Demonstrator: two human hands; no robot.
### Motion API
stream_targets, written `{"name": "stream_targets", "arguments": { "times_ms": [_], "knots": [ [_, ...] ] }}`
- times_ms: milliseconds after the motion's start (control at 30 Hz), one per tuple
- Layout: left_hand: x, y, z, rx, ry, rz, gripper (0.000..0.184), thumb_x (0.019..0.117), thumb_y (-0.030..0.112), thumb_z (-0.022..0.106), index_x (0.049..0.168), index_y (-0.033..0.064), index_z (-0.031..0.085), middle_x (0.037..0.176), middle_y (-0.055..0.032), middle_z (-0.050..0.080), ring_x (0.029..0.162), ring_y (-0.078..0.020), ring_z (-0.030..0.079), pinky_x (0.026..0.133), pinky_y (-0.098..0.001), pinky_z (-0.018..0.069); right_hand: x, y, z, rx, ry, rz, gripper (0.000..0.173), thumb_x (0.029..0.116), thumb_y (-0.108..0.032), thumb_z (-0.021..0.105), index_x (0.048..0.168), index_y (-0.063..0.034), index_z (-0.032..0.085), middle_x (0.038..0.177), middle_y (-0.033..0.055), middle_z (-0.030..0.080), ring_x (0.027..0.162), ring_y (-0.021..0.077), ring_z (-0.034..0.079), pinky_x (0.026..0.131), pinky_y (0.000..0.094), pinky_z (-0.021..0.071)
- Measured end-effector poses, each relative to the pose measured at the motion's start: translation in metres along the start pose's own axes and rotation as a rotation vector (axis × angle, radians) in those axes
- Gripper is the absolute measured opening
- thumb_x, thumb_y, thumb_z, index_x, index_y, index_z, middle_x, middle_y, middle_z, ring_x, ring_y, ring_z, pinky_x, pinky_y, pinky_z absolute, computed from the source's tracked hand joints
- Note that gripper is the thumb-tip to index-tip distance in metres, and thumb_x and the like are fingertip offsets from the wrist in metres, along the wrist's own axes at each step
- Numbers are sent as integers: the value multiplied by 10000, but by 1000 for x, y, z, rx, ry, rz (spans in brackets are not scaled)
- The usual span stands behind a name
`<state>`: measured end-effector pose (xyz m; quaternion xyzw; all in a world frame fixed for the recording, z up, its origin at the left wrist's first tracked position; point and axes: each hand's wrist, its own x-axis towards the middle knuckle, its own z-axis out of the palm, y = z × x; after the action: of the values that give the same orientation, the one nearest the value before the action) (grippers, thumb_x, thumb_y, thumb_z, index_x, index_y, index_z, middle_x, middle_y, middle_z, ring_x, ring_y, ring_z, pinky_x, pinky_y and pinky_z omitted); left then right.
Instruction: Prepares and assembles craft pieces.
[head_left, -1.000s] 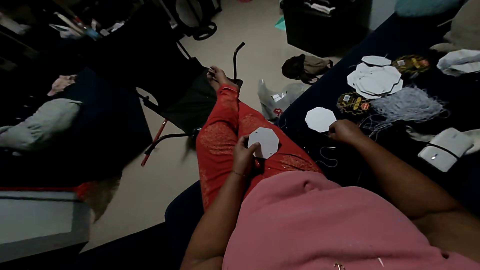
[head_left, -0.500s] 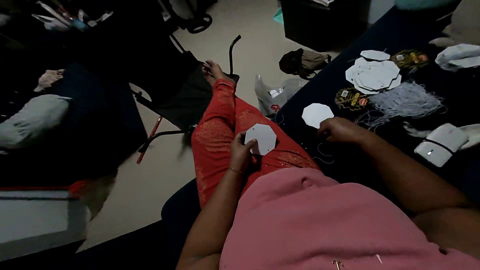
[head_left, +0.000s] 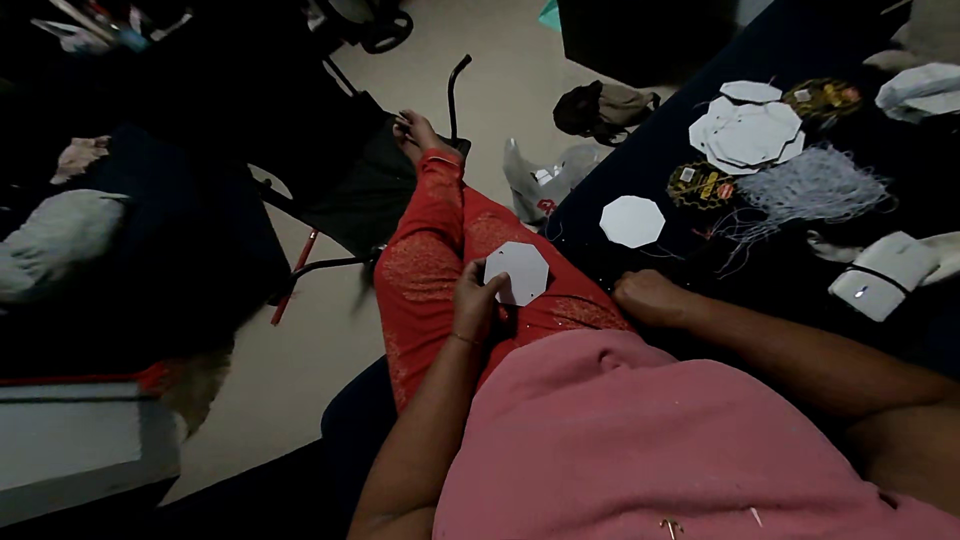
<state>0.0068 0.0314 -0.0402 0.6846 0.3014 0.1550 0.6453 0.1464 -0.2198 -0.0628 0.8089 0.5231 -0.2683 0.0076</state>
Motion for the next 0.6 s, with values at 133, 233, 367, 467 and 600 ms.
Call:
{"name": "stream_targets", "arguments": {
  "times_ms": [133,233,367,467,600],
  "knots": [
    [0,-1,-1,-2,-4,-6,311,910,-80,650,1210,-42,577,1042,-134,674,891,-175,682,814,-352,585,1,-21,2,14,-58,142,190,996,-5,512,973,82,679,1046,269,684,1036,461,660,815,629,514],
    [-1,1,-2,-5,-12,0,319,913,-73,653,1220,-49,571,1056,-142,672,912,-183,681,831,-361,583,4,-21,-3,29,-124,201,197,1007,-22,513,1000,79,682,1078,270,684,1056,464,657,832,635,508],
    [-1,2,-3,-43,-10,26,303,909,-74,656,1202,-43,583,1042,-131,675,892,-169,683,812,-346,587,6,12,-22,195,-51,232,214,971,-130,653,1056,57,713,1100,294,676,1079,497,636,894,693,485],
    [1,-1,-6,-30,-6,45,289,921,-50,655,1203,-49,591,1054,-140,670,915,-183,674,841,-373,576,2,35,-40,423,204,93,173,975,-152,697,1019,6,752,1032,201,704,1006,371,662,926,591,500],
    [2,-1,-4,-71,-4,61,265,926,-46,653,1185,-50,595,1029,-130,671,894,-172,675,831,-367,581,-5,17,-60,828,384,-38,100,965,-102,701,981,-11,740,942,82,746,835,158,715,832,370,597]
  ]
}}
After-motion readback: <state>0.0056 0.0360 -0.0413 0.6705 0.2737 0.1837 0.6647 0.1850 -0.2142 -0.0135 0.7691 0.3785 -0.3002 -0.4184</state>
